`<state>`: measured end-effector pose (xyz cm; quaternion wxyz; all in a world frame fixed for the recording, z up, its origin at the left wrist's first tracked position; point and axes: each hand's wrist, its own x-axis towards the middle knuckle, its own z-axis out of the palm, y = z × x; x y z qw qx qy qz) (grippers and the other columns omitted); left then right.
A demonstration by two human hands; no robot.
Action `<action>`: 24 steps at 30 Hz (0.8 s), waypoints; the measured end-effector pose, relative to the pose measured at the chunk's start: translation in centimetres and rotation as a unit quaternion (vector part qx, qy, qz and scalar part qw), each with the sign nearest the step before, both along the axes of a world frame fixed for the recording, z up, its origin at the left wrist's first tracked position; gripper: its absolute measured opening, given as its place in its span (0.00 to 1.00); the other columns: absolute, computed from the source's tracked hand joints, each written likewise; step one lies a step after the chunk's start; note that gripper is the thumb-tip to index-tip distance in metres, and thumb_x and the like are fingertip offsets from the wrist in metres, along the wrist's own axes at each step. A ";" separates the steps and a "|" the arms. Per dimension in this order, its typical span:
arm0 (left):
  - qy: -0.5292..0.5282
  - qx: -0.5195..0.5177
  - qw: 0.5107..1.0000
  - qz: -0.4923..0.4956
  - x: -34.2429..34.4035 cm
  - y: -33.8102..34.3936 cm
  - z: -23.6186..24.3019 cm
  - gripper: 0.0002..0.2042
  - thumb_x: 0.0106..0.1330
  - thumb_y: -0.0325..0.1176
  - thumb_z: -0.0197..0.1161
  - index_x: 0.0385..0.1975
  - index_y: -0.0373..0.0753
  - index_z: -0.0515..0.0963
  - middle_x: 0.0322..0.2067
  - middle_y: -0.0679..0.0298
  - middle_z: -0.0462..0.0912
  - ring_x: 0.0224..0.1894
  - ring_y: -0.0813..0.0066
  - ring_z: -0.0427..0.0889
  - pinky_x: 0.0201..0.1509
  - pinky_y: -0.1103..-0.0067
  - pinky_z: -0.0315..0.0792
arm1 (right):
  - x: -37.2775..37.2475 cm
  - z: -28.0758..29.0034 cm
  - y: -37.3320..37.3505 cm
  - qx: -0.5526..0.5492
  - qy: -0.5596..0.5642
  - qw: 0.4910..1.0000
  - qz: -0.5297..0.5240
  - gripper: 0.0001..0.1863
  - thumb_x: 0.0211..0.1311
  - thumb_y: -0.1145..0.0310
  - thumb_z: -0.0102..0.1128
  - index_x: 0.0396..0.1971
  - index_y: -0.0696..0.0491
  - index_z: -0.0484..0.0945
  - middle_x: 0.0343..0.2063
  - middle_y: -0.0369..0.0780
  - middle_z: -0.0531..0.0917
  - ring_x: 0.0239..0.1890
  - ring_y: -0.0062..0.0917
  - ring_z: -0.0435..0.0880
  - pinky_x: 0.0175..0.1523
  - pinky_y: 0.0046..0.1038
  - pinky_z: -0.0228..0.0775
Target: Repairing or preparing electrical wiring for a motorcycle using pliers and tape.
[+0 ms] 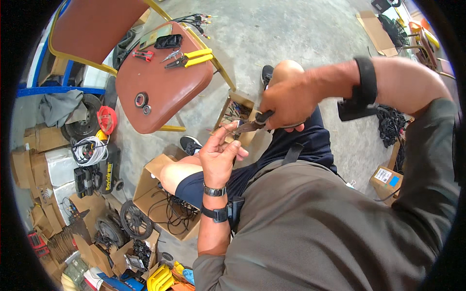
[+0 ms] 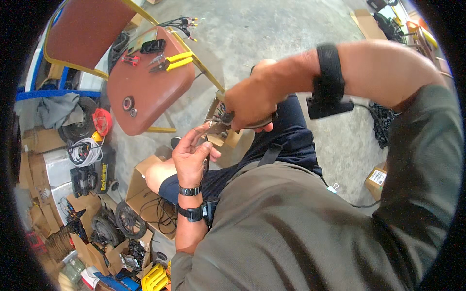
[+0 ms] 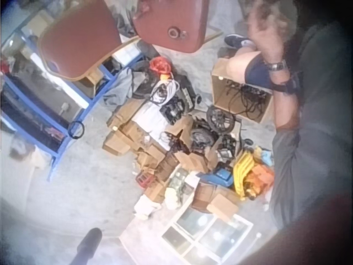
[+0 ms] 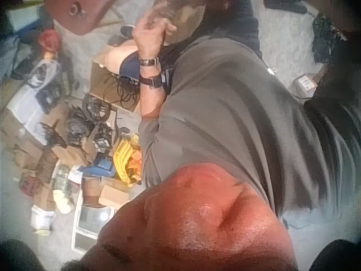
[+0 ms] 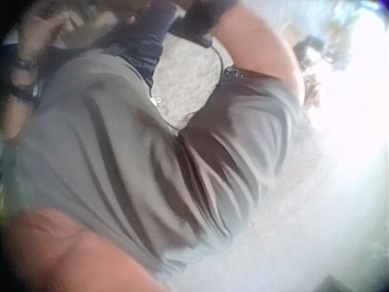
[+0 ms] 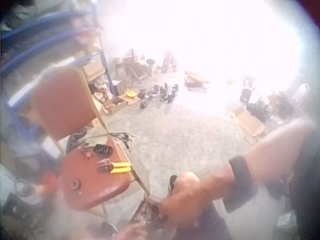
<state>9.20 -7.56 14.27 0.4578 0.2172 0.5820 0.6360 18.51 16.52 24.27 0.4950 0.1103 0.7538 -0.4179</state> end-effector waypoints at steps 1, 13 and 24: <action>0.002 0.001 1.000 0.002 -0.2 0.0 -0.2 0.21 0.64 0.16 0.59 0.59 0.29 0.72 0.57 0.49 0.77 0.30 0.70 0.86 0.29 0.81 0.78 | 0.8 -1.5 -0.4 0.021 0.089 0.996 0.016 0.18 0.69 0.59 0.53 0.36 0.63 0.77 0.29 0.48 0.85 0.32 0.37 0.87 0.38 0.35 0.78; -0.103 0.054 0.992 0.043 -1.2 -0.8 -2.3 0.21 0.64 0.19 0.62 0.57 0.36 0.71 0.58 0.44 0.76 0.26 0.68 0.84 0.28 0.78 0.77 | 3.8 -3.4 -1.4 -0.027 0.164 0.981 -0.102 0.19 0.68 0.60 0.51 0.40 0.64 0.75 0.27 0.48 0.84 0.29 0.37 0.85 0.34 0.37 0.78; -0.044 0.038 0.997 0.050 -0.4 -0.4 -2.1 0.18 0.62 0.16 0.61 0.52 0.35 0.73 0.57 0.45 0.77 0.28 0.68 0.85 0.29 0.79 0.77 | 3.6 -1.3 -1.6 -0.100 0.033 0.979 -0.173 0.16 0.72 0.61 0.50 0.39 0.61 0.75 0.28 0.39 0.83 0.28 0.24 0.85 0.28 0.26 0.78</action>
